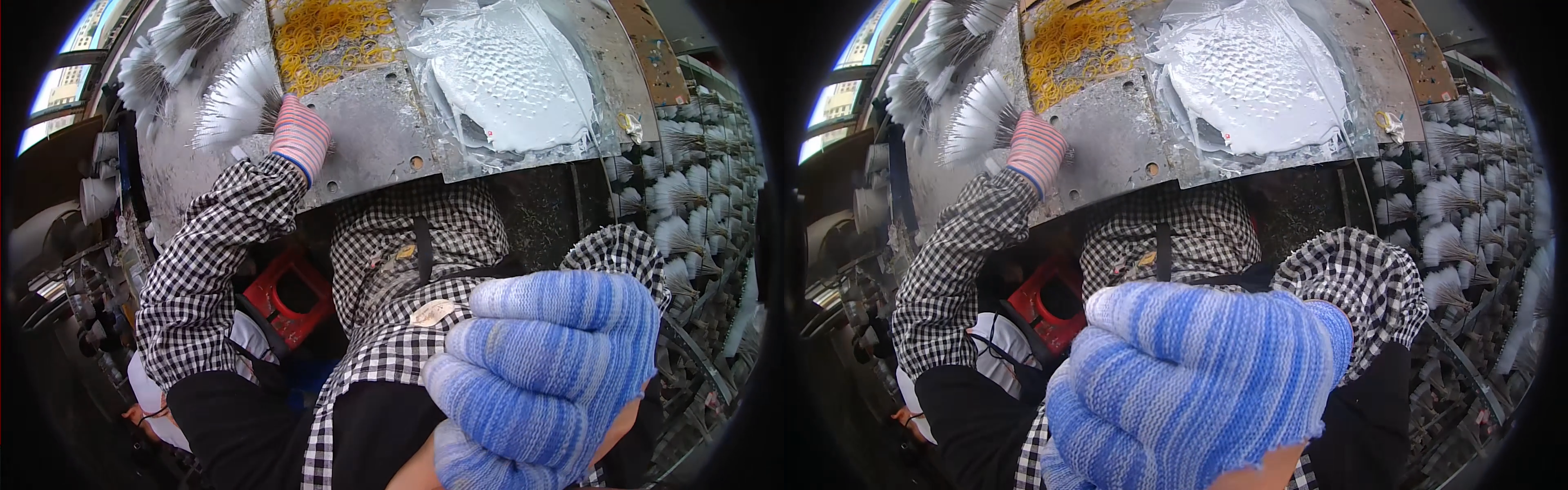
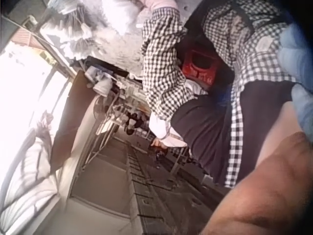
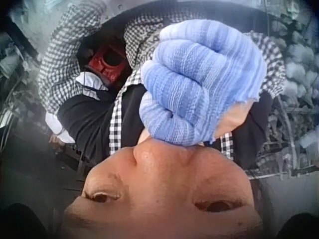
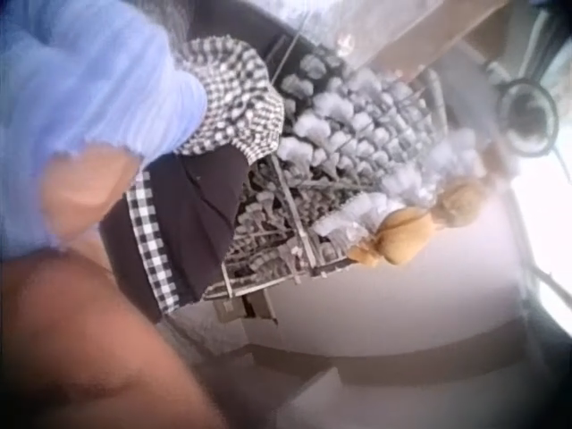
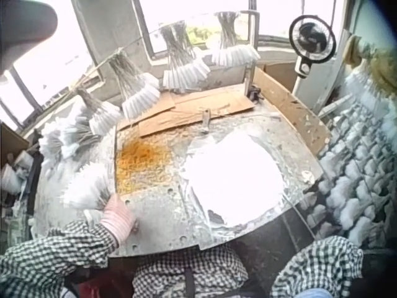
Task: Assembling bristly brush heads onto wire stems at a factory workstation.
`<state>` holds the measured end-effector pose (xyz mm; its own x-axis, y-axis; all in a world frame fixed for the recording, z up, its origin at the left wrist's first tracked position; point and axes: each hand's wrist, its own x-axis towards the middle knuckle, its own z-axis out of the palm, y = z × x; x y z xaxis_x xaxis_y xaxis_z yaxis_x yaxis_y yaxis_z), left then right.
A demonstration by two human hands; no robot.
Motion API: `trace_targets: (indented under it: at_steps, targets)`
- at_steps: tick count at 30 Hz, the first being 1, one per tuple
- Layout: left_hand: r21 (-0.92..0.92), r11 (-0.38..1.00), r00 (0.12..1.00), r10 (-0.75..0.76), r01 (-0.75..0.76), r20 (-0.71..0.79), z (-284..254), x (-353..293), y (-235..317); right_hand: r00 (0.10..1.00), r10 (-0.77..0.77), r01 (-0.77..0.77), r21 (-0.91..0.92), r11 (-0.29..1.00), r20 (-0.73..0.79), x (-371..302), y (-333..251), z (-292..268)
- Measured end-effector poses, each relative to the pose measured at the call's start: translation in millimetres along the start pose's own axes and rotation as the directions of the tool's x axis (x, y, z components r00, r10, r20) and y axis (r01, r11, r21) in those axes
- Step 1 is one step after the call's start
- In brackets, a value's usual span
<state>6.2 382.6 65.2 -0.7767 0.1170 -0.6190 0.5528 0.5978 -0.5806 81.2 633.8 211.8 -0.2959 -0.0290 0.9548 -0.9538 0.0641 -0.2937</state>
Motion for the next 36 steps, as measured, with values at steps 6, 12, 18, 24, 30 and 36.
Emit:
trace_targets:
  at_steps: [6,12,18,24,30,36]
  targets:
    - [0.093,0.993,0.997,-0.077,0.079,-0.027,5,-17,26,0.818,0.540,-0.547,-0.024,0.837,0.198,13,-38,-29]
    - [0.040,0.997,0.998,-0.066,0.065,0.024,10,-15,33,0.900,0.352,-0.323,-0.149,0.935,0.256,-1,-39,-22]
    - [0.081,0.989,0.991,-0.124,0.127,-0.039,17,-19,41,0.864,0.401,-0.300,-0.327,0.896,0.306,-1,-44,-26]
    - [0.029,0.998,0.996,-0.059,0.061,-0.064,17,-9,43,0.703,0.009,0.016,-0.028,0.999,0.711,-41,166,75]
    - [0.047,0.997,0.998,-0.053,0.054,-0.033,54,10,60,0.387,0.200,0.278,-0.321,0.905,0.900,-107,278,168]
    - [0.112,0.990,0.992,-0.079,0.090,-0.094,68,37,79,0.305,0.123,0.551,-0.280,0.786,0.944,-132,332,188]
